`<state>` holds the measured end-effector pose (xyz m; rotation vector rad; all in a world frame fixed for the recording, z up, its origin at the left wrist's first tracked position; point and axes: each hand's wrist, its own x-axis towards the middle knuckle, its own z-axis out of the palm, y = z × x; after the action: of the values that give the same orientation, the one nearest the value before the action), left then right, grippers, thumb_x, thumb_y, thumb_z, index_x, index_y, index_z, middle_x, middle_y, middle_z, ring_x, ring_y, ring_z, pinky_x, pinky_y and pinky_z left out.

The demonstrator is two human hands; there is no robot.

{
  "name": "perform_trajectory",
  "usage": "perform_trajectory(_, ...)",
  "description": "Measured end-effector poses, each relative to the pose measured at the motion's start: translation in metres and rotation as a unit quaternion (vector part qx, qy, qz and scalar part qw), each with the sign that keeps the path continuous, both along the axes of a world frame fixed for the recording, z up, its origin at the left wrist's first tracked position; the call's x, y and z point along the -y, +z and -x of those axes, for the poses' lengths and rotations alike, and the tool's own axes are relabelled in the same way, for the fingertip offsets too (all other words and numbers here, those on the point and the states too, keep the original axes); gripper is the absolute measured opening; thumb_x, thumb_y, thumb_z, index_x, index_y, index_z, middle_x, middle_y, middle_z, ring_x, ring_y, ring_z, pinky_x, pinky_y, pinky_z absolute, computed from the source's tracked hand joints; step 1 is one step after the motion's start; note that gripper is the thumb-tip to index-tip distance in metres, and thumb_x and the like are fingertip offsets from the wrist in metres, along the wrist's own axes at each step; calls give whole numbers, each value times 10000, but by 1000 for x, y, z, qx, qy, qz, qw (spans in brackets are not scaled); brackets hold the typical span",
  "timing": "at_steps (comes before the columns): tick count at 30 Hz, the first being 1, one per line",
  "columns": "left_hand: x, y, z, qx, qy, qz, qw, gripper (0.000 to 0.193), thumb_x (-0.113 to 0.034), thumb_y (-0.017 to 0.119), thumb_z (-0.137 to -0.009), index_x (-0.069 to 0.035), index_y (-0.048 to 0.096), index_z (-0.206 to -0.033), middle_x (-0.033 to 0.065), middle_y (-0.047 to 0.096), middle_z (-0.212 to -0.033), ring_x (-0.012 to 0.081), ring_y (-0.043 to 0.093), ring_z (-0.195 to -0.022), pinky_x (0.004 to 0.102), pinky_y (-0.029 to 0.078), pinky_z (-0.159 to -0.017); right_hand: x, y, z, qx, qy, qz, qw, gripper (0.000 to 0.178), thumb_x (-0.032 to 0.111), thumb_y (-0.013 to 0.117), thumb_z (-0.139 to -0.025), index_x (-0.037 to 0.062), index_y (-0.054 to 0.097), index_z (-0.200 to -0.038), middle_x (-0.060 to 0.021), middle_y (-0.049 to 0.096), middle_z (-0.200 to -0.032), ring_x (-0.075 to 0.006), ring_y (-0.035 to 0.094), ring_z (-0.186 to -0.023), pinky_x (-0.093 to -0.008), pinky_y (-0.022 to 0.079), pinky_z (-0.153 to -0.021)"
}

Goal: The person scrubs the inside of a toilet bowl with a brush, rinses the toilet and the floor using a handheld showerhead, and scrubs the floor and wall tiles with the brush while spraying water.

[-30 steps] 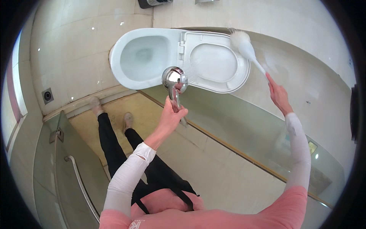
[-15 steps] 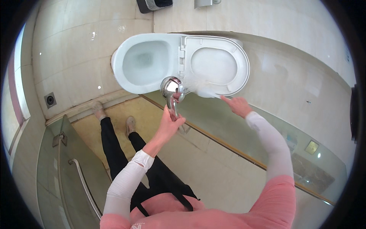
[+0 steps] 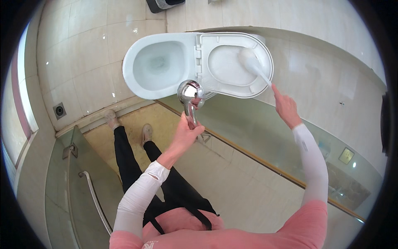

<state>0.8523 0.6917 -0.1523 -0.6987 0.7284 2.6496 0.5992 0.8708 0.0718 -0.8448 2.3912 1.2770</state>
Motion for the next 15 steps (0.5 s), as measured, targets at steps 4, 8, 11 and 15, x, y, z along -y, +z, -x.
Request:
perform_trajectory(4,6,2,0,-6,-2,-3,1000,387,-38,651,-752,-69,407,-1050,-14,508,-831,73,466,-750,255,401,-710,9,19,-26,16,-29,-29,999,507,79,485,-842,152,375,-1331,-197,563,-617,-378,558,-540,-488,436,-500)
perform_trajectory(8,-9,-4,0,-1,29,-2,1000,370,-47,638,-763,-60,382,-1029,-10,483,-828,64,464,-702,237,406,-638,5,-25,13,29,32,29,999,524,73,485,-822,126,373,-1331,-189,586,-677,-347,587,-592,-465,461,-535)
perform_trajectory(11,-9,-1,-1,-2,12,17,1000,381,-49,631,-767,-57,367,-1042,-8,473,-826,61,463,-680,228,410,-600,-6,-91,36,53,-3,49,997,475,130,465,-846,142,391,-1315,-173,602,-705,-349,593,-628,-461,468,-559)
perform_trajectory(15,-9,9,2,29,4,-1,1000,399,-34,627,-762,-56,373,-1069,-9,478,-814,63,466,-700,226,411,-615,-43,-161,38,147,-7,104,984,411,140,461,-842,154,449,-1252,-169,610,-723,-347,609,-661,-463,480,-583)
